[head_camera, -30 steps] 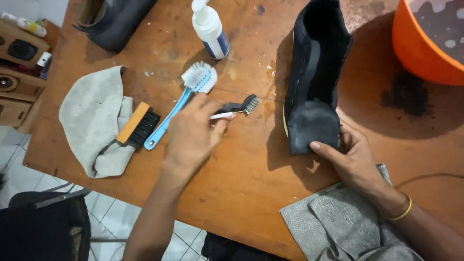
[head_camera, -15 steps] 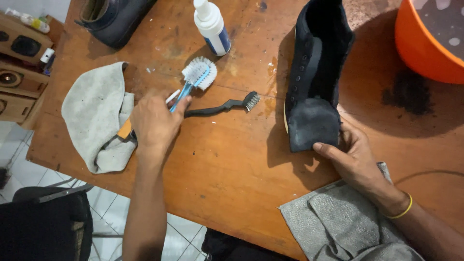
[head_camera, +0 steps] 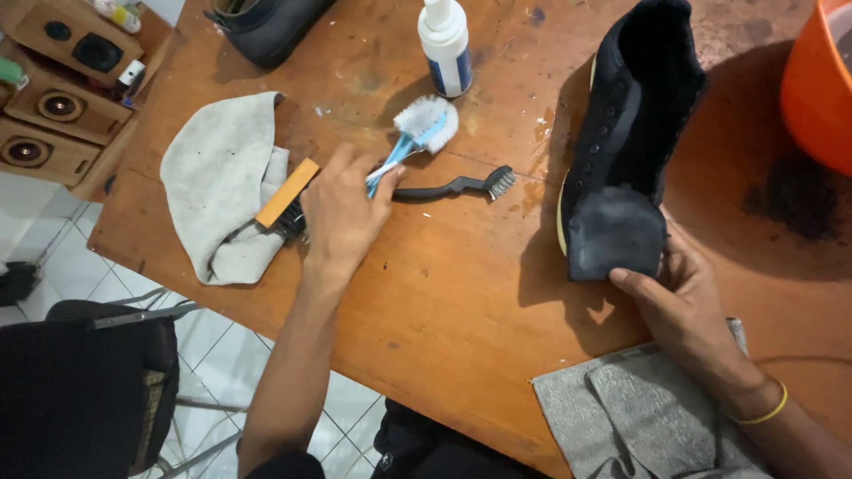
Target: The person uses a small metal tool to scrape and clean the inner lining of a black shoe, then switches to a brush to scrub the same area. They continue scraping and brushing the shoe's interior throughout the clip.
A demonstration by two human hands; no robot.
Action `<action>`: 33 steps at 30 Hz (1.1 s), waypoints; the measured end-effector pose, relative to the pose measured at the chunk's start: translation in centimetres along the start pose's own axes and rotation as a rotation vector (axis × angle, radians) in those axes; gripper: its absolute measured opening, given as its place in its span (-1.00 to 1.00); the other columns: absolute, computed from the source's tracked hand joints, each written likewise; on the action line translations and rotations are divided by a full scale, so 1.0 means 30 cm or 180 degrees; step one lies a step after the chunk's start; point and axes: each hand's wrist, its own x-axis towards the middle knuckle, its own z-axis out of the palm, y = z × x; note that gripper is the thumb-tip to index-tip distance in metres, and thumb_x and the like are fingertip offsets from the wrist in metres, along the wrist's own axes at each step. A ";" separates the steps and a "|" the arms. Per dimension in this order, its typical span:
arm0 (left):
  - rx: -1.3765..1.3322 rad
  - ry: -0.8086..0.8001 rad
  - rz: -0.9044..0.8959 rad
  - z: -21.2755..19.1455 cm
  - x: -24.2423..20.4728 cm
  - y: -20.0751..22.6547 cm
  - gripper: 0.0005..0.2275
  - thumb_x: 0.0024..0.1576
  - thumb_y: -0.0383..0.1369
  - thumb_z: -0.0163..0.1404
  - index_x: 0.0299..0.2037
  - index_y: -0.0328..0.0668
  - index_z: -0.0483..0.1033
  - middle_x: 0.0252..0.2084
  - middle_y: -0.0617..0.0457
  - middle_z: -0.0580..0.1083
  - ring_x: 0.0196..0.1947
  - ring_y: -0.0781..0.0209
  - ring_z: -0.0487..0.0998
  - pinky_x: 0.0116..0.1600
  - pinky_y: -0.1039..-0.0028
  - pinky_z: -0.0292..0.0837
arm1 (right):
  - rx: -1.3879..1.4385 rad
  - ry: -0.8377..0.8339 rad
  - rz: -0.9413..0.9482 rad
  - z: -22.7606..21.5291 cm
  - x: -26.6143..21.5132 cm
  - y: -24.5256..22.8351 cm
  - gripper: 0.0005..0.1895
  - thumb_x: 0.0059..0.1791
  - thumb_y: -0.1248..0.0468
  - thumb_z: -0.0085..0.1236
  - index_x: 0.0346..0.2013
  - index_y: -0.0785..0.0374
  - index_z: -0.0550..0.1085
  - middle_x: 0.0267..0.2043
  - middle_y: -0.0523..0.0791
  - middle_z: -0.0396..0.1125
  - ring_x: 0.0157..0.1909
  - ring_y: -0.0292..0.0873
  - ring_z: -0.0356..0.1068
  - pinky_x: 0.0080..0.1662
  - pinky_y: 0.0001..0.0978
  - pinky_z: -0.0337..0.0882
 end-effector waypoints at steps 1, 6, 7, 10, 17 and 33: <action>-0.0005 -0.0003 0.0008 -0.021 -0.005 -0.030 -0.70 0.25 -0.05 0.07 -0.20 -0.12 0.64 -0.21 0.07 0.46 -0.33 -0.13 0.53 -0.44 0.03 0.36 | -0.0002 0.0009 0.0000 -0.001 0.009 0.009 -0.41 -0.10 0.45 0.12 0.25 0.41 0.31 0.21 -0.06 0.29 0.16 -0.22 0.35 0.18 -0.44 0.41; 0.0802 0.0045 -0.0499 -0.149 -0.043 -0.153 -0.68 0.11 -0.10 0.28 0.00 0.02 0.67 -0.01 -0.08 0.41 -0.24 -0.25 0.57 -0.19 -0.03 0.46 | 0.0009 0.0238 0.0011 -0.062 0.003 0.137 -0.33 -0.16 0.40 0.25 0.26 0.33 0.33 0.32 -0.19 0.20 0.19 -0.41 0.23 0.25 -0.56 0.25; 0.0765 0.0026 -0.0421 -0.156 -0.052 -0.151 -0.68 0.11 -0.10 0.28 0.00 0.02 0.67 -0.01 -0.08 0.41 -0.24 -0.25 0.57 -0.19 -0.03 0.46 | 0.0005 0.0326 0.0008 -0.058 -0.003 0.128 -0.33 -0.16 0.40 0.25 0.26 0.33 0.33 0.32 -0.19 0.20 0.19 -0.41 0.23 0.25 -0.56 0.25; 0.0561 0.0272 -0.0318 -0.171 -0.082 -0.158 -0.63 0.07 -0.17 0.35 0.07 0.07 0.68 -0.08 -0.04 0.44 -0.12 -0.14 0.57 -0.18 0.00 0.46 | 0.0563 0.0189 0.0220 -0.057 -0.006 0.112 -0.46 -0.11 0.43 0.24 0.18 0.35 0.40 -0.04 -0.14 0.46 -0.08 -0.35 0.44 -0.02 -0.53 0.48; 0.0767 -0.0220 -0.1019 -0.188 -0.021 -0.152 -0.61 0.18 0.02 0.19 0.15 0.12 0.67 -0.07 -0.10 0.61 -0.08 -0.33 0.56 -0.14 -0.13 0.43 | 0.0548 0.0013 0.0027 -0.072 0.009 0.144 -0.60 -0.11 0.44 0.19 0.03 0.34 0.45 -0.19 -0.21 0.43 -0.19 -0.41 0.39 -0.17 -0.60 0.41; -0.1523 0.0573 -0.1006 -0.166 -0.015 -0.132 -0.70 0.29 -0.26 0.29 -0.01 -0.25 0.45 -0.17 0.05 0.49 -0.19 0.38 0.48 -0.11 0.58 0.42 | 0.0376 -0.0359 -0.0183 -0.064 0.003 0.089 -0.57 -0.04 0.39 0.16 0.12 0.38 0.40 -0.28 -0.26 0.29 -0.38 -0.47 0.19 -0.34 -0.64 0.24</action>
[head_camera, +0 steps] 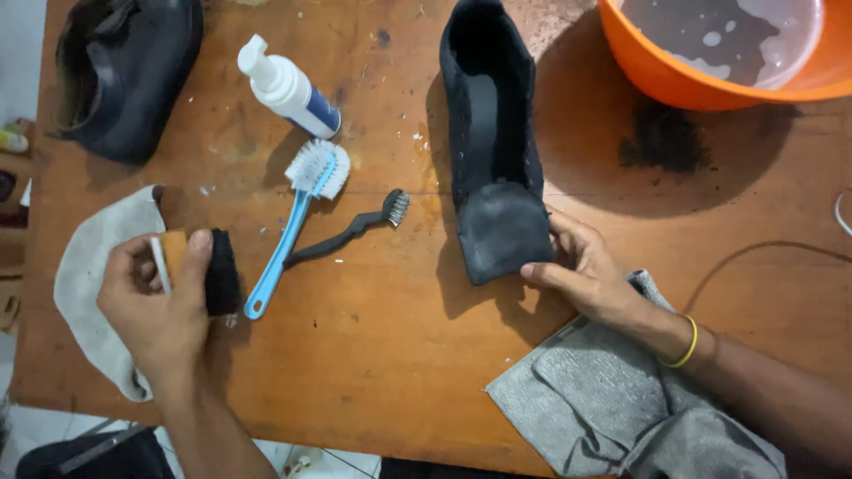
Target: The person uses a small metal tool to scrape and clean the inner lining of a black shoe, then switches to a brush to scrub the same area. They continue scraping and brushing the shoe's interior throughout the clip.
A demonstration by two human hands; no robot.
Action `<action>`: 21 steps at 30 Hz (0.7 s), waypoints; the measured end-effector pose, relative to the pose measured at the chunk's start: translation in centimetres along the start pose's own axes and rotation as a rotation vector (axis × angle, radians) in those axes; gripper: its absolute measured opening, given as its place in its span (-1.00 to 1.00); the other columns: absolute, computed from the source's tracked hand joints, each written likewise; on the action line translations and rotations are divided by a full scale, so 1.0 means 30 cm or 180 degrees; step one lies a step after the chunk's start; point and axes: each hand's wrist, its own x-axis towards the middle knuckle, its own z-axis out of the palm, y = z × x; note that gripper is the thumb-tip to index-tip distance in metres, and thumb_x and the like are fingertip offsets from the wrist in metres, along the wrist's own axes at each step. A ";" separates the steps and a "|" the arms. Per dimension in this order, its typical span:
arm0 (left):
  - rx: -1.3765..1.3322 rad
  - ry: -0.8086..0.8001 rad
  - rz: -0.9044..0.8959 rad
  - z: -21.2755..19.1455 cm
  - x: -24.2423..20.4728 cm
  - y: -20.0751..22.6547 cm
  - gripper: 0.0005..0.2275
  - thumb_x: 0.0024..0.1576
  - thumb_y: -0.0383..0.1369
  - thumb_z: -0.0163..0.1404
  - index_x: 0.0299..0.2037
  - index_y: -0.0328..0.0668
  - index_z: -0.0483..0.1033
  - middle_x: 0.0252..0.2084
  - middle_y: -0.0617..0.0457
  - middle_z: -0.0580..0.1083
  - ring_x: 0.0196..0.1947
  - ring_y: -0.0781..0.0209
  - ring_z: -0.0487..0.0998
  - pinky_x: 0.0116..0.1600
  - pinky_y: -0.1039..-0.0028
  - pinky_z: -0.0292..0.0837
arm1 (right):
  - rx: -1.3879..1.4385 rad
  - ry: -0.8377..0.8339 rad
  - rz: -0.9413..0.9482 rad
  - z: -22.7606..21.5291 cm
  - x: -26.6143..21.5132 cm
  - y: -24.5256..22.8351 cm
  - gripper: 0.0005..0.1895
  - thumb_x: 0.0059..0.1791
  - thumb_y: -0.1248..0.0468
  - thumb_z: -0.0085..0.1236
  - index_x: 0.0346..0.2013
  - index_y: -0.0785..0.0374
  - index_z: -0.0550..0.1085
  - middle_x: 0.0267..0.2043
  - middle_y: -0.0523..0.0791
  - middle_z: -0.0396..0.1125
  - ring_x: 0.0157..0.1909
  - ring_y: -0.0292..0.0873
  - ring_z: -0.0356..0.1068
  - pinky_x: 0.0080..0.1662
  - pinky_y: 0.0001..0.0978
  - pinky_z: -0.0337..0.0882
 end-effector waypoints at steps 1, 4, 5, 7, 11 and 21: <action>0.0008 -0.0005 -0.0005 0.021 -0.028 0.088 -0.70 0.29 -0.26 0.29 -0.01 -0.25 0.45 -0.17 0.05 0.49 -0.19 0.38 0.48 -0.11 0.58 0.42 | 0.0007 0.0000 0.0008 -0.006 -0.002 0.010 -0.57 -0.04 0.39 0.16 0.12 0.38 0.40 -0.28 -0.26 0.29 -0.38 -0.47 0.19 -0.34 -0.64 0.24; 0.0047 -0.0260 -0.0191 0.095 -0.128 0.339 -0.63 0.22 -0.11 0.19 0.08 -0.02 0.37 -0.16 0.08 0.38 -0.29 0.34 0.45 -0.27 0.54 0.31 | 0.0039 0.0034 -0.0004 -0.010 0.006 0.030 -0.60 -0.04 0.43 0.13 0.11 0.38 0.41 -0.18 -0.19 0.41 -0.23 -0.40 0.37 -0.23 -0.60 0.38; -0.0383 -0.0724 -0.0002 0.135 -0.166 0.425 -0.62 0.11 -0.16 0.23 0.02 -0.04 0.36 -0.15 0.09 0.46 -0.26 0.33 0.51 -0.21 0.55 0.40 | 0.0233 0.0022 0.0028 -0.008 0.005 0.026 -0.58 -0.06 0.43 0.12 0.11 0.41 0.40 -0.16 -0.15 0.42 -0.19 -0.34 0.39 -0.18 -0.56 0.40; -0.0830 -0.1195 0.0183 0.223 -0.231 0.525 -0.59 0.00 -0.20 0.27 -0.05 -0.05 0.36 -0.13 0.10 0.53 -0.23 0.33 0.57 -0.14 0.57 0.50 | 0.0414 0.0019 0.0067 -0.008 0.007 0.018 -0.55 -0.08 0.44 0.12 0.12 0.43 0.40 -0.14 -0.11 0.43 -0.16 -0.29 0.42 -0.13 -0.53 0.41; 0.0211 -0.0775 0.3297 0.381 -0.283 0.569 -0.74 0.27 -0.09 0.03 -0.17 -0.10 0.54 -0.30 0.08 0.56 -0.37 0.24 0.50 -0.45 0.50 0.37 | 0.0681 -0.0179 0.0160 -0.030 0.006 0.021 -0.51 -0.08 0.24 0.14 0.11 0.39 0.38 -0.22 -0.17 0.38 -0.28 -0.36 0.33 -0.25 -0.53 0.33; 0.0422 -0.0704 0.3916 0.420 -0.180 0.564 -0.49 0.23 0.21 -0.03 0.01 -0.06 0.54 -0.26 -0.05 0.47 -0.33 0.05 0.48 -0.47 0.27 0.28 | 0.0763 -0.0474 0.0199 -0.054 0.022 0.043 -0.65 -0.10 0.41 0.05 -0.01 0.38 0.43 -0.05 -0.14 0.37 -0.01 -0.29 0.34 0.01 -0.45 0.32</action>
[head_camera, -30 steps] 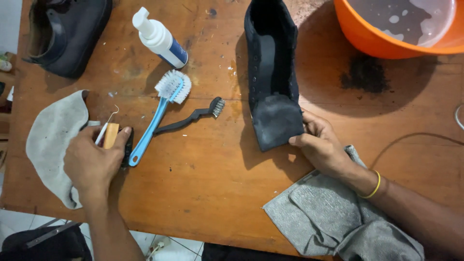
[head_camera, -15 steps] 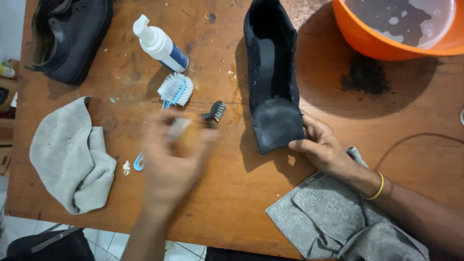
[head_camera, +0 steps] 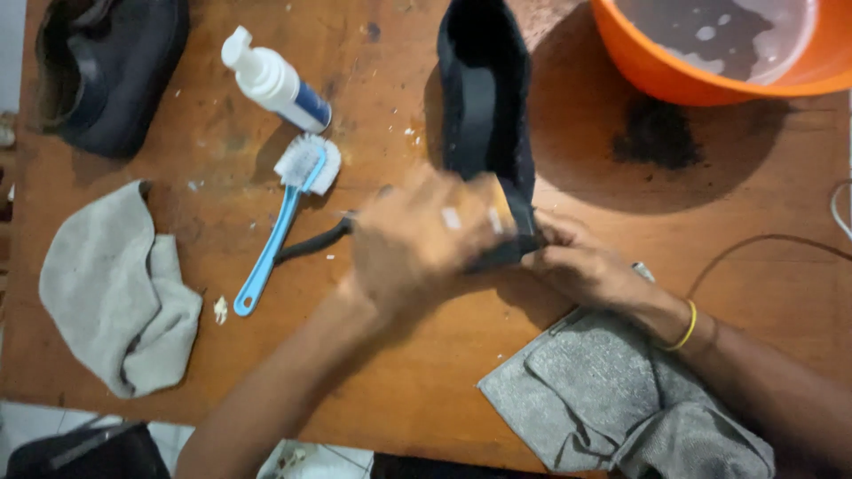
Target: The person uses a small metal tool to scrape and clean the inner lining of a black shoe, then switches to a brush to scrub the same area. They continue scraping and brushing the shoe's interior throughout the clip.
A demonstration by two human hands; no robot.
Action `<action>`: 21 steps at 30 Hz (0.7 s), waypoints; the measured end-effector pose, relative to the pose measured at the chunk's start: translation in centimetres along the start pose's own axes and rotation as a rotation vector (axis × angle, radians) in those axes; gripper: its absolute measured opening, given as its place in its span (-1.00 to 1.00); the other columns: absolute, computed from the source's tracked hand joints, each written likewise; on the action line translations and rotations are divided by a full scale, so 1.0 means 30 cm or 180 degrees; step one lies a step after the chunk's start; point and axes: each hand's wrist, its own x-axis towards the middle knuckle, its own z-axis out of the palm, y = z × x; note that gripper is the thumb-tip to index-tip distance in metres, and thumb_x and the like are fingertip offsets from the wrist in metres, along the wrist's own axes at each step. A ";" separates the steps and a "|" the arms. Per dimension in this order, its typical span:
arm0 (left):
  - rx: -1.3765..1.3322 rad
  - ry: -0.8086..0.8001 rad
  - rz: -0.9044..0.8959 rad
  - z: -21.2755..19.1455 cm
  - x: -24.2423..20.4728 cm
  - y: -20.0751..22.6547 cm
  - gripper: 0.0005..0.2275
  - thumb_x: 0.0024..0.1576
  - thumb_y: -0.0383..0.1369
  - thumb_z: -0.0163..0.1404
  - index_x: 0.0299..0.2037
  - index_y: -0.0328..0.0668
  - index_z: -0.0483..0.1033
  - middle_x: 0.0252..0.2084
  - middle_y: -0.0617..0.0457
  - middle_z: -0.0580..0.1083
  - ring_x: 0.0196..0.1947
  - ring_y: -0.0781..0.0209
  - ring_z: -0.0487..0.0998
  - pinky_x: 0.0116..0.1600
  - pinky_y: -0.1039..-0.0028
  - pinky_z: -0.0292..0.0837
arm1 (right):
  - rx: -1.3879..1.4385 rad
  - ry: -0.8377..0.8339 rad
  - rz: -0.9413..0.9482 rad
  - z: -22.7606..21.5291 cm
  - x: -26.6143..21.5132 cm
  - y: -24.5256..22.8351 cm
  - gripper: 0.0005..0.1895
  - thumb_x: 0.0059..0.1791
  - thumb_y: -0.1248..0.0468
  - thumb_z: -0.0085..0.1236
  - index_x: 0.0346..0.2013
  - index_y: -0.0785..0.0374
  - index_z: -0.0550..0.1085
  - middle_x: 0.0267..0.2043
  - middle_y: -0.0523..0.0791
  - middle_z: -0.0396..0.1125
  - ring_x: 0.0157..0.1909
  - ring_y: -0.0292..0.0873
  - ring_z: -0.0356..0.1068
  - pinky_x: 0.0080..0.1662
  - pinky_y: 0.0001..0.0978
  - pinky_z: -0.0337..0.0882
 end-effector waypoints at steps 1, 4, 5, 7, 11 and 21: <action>0.0017 -0.0020 -0.0038 -0.011 -0.010 0.025 -0.49 0.23 0.21 -0.03 0.01 -0.06 0.54 -0.26 -0.05 0.47 -0.33 0.05 0.48 -0.47 0.27 0.28 | 0.0017 -0.0030 0.0030 0.004 -0.007 -0.011 -0.65 -0.10 0.41 0.05 -0.01 0.38 0.43 -0.05 -0.14 0.37 -0.01 -0.29 0.34 0.01 -0.45 0.32; 0.0040 0.0365 0.0451 -0.002 0.010 0.045 -0.90 0.35 -0.45 -0.05 -0.03 -0.26 0.48 -0.31 -0.12 0.50 -0.45 0.02 0.47 -0.44 0.22 0.33 | -0.1033 0.0009 0.0289 -0.028 -0.010 -0.006 -0.56 -0.05 0.25 0.07 0.11 0.30 0.47 0.11 -0.16 0.38 0.10 -0.28 0.33 0.13 -0.40 0.30; -0.0175 0.0261 0.0516 0.009 0.012 0.042 -0.88 0.29 -0.31 0.01 -0.13 -0.15 0.53 -0.34 -0.04 0.46 -0.39 0.03 0.46 -0.43 0.32 0.29 | -0.0633 0.0140 -0.0074 -0.047 -0.015 0.041 -0.58 -0.13 0.39 -0.01 0.02 0.36 0.49 -0.12 -0.12 0.37 -0.10 -0.26 0.32 -0.07 -0.46 0.29; -0.0335 0.0138 0.0474 0.023 -0.004 0.006 -0.83 0.24 -0.17 0.06 -0.23 -0.03 0.58 -0.37 0.04 0.42 -0.33 0.05 0.46 -0.41 0.42 0.25 | -0.0221 0.0169 -0.0364 -0.036 -0.007 0.069 -0.57 -0.20 0.52 -0.08 -0.06 0.42 0.51 -0.35 -0.08 0.37 -0.30 -0.24 0.30 -0.27 -0.51 0.28; 0.0044 0.0404 0.0057 0.067 -0.051 0.006 -0.71 0.28 -0.10 0.02 -0.11 -0.17 0.56 -0.33 -0.02 0.44 -0.35 0.05 0.47 -0.40 0.40 0.35 | -0.0109 0.0105 -0.0451 0.042 0.010 -0.010 -0.57 -0.20 0.60 -0.08 -0.05 0.49 0.49 -0.36 -0.01 0.37 -0.31 -0.18 0.36 -0.23 -0.36 0.38; -0.0806 0.0473 -0.0007 0.051 -0.034 0.093 -0.84 0.17 -0.19 0.05 -0.35 -0.03 0.57 -0.41 0.07 0.45 -0.41 0.05 0.48 -0.40 0.40 0.36 | -0.0374 -0.0093 -0.0436 0.084 0.008 -0.065 -0.62 -0.18 0.53 -0.09 -0.10 0.44 0.50 -0.30 -0.04 0.44 -0.21 -0.20 0.41 -0.19 -0.41 0.43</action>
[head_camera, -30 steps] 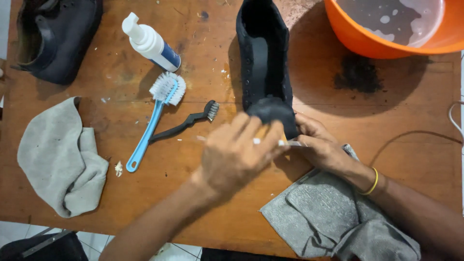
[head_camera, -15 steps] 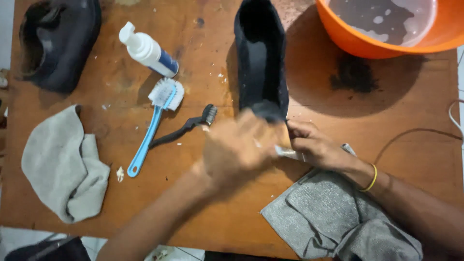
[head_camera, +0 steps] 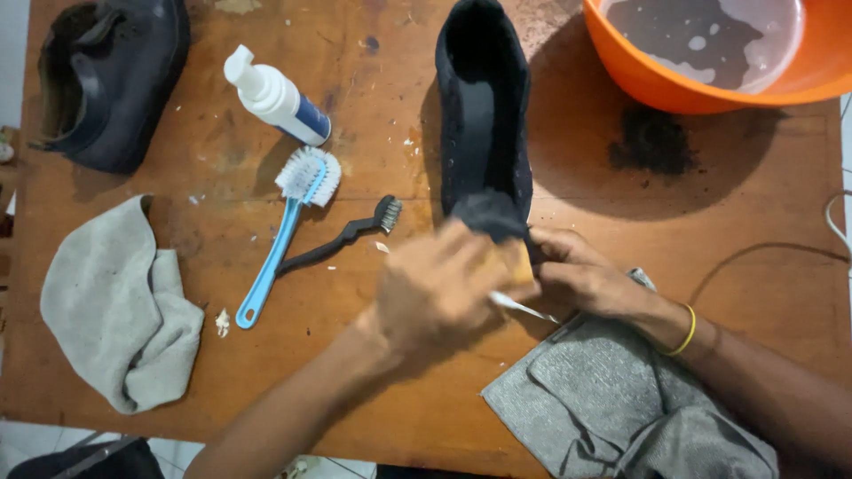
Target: The person uses a small metal tool to scrape and clean the inner lining of a black shoe, then switches to a brush to scrub the same area. They continue scraping and brushing the shoe's interior throughout the clip.
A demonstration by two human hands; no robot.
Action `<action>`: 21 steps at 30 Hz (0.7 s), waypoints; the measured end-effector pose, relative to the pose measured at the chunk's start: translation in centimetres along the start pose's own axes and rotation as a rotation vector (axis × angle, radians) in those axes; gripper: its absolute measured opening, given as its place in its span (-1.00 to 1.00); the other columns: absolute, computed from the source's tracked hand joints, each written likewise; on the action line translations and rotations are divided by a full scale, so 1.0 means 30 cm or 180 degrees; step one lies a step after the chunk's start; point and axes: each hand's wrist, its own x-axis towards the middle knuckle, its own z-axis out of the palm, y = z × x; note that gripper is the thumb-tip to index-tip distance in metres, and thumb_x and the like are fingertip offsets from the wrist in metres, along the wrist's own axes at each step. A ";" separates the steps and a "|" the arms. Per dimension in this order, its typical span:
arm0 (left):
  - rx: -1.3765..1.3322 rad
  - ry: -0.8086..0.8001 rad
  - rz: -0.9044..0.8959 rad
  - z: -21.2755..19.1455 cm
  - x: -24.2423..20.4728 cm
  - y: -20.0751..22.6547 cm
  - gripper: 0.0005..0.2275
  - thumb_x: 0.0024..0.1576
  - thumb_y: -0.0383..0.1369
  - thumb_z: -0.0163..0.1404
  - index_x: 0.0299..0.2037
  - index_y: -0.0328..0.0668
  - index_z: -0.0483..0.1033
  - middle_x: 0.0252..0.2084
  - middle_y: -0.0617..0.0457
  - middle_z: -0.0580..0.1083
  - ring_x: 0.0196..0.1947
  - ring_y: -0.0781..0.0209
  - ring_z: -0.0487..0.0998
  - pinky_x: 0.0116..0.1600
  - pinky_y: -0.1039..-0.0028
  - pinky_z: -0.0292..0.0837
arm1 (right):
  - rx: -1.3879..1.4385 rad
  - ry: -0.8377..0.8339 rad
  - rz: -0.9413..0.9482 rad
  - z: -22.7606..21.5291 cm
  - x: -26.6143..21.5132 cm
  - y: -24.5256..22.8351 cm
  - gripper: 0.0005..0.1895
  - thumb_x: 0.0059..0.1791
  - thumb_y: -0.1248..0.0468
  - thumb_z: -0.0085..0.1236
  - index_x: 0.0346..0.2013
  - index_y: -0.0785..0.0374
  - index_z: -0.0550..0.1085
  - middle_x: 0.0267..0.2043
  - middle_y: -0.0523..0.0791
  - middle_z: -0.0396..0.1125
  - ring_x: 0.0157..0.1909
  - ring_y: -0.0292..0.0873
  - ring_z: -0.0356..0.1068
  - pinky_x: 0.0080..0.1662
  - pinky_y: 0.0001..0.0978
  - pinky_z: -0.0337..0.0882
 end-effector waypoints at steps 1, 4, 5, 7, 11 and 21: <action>0.0025 0.0005 -0.0034 -0.020 0.012 -0.038 -0.84 0.17 -0.19 0.05 -0.35 -0.03 0.57 -0.41 0.07 0.45 -0.41 0.05 0.48 -0.40 0.40 0.36 | 0.0006 -0.0036 0.0022 0.000 0.006 0.001 -0.62 -0.18 0.53 -0.09 -0.10 0.44 0.50 -0.30 -0.04 0.44 -0.21 -0.20 0.41 -0.19 -0.41 0.43; 0.0113 0.0129 -0.0962 -0.081 0.003 -0.148 -0.70 0.03 -0.15 0.33 -0.25 -0.18 0.60 -0.42 -0.01 0.53 -0.35 0.05 0.57 -0.32 0.48 0.45 | 0.0098 0.0103 -0.0039 -0.008 0.012 0.022 -0.54 -0.22 0.59 -0.07 -0.04 0.50 0.50 -0.34 0.00 0.42 -0.28 -0.09 0.43 -0.19 -0.29 0.42; 0.0306 -0.0012 -0.1130 -0.098 -0.024 -0.186 -0.67 0.09 -0.12 0.30 -0.17 -0.19 0.55 -0.38 -0.05 0.53 -0.32 -0.03 0.57 -0.25 0.37 0.47 | 0.0203 0.0129 0.0023 -0.017 0.008 0.040 -0.54 -0.20 0.58 -0.06 -0.01 0.49 0.47 -0.29 0.00 0.43 -0.24 -0.10 0.42 -0.17 -0.29 0.41; 0.0520 -0.0149 -0.1300 -0.116 -0.058 -0.222 -0.63 0.15 -0.10 0.27 -0.09 -0.21 0.49 -0.35 -0.08 0.54 -0.29 -0.11 0.57 -0.18 0.26 0.49 | 0.0314 0.0134 0.0082 -0.031 0.000 0.066 -0.54 -0.18 0.58 -0.05 0.02 0.49 0.45 -0.24 0.01 0.44 -0.20 -0.11 0.41 -0.15 -0.28 0.41; 0.0430 -0.0137 -0.1398 -0.112 -0.087 -0.226 -0.71 0.19 -0.15 0.20 -0.18 -0.24 0.52 -0.20 -0.07 0.41 -0.23 -0.13 0.47 -0.12 0.18 0.45 | 0.0312 0.0372 0.0066 -0.026 -0.005 0.080 -0.57 -0.23 0.59 -0.03 -0.07 0.44 0.48 -0.33 -0.06 0.37 -0.26 -0.18 0.35 -0.17 -0.36 0.36; -0.2480 0.1278 -0.2504 -0.213 0.054 -0.034 -0.67 0.38 -0.24 -0.20 -0.20 -0.34 0.57 -0.55 0.05 0.36 -0.52 0.42 0.26 -0.34 0.68 0.35 | 0.0649 0.0742 0.0171 0.016 -0.012 0.061 -0.53 -0.28 0.62 -0.01 -0.08 0.50 0.48 -0.33 -0.04 0.33 -0.29 -0.19 0.36 -0.23 -0.41 0.39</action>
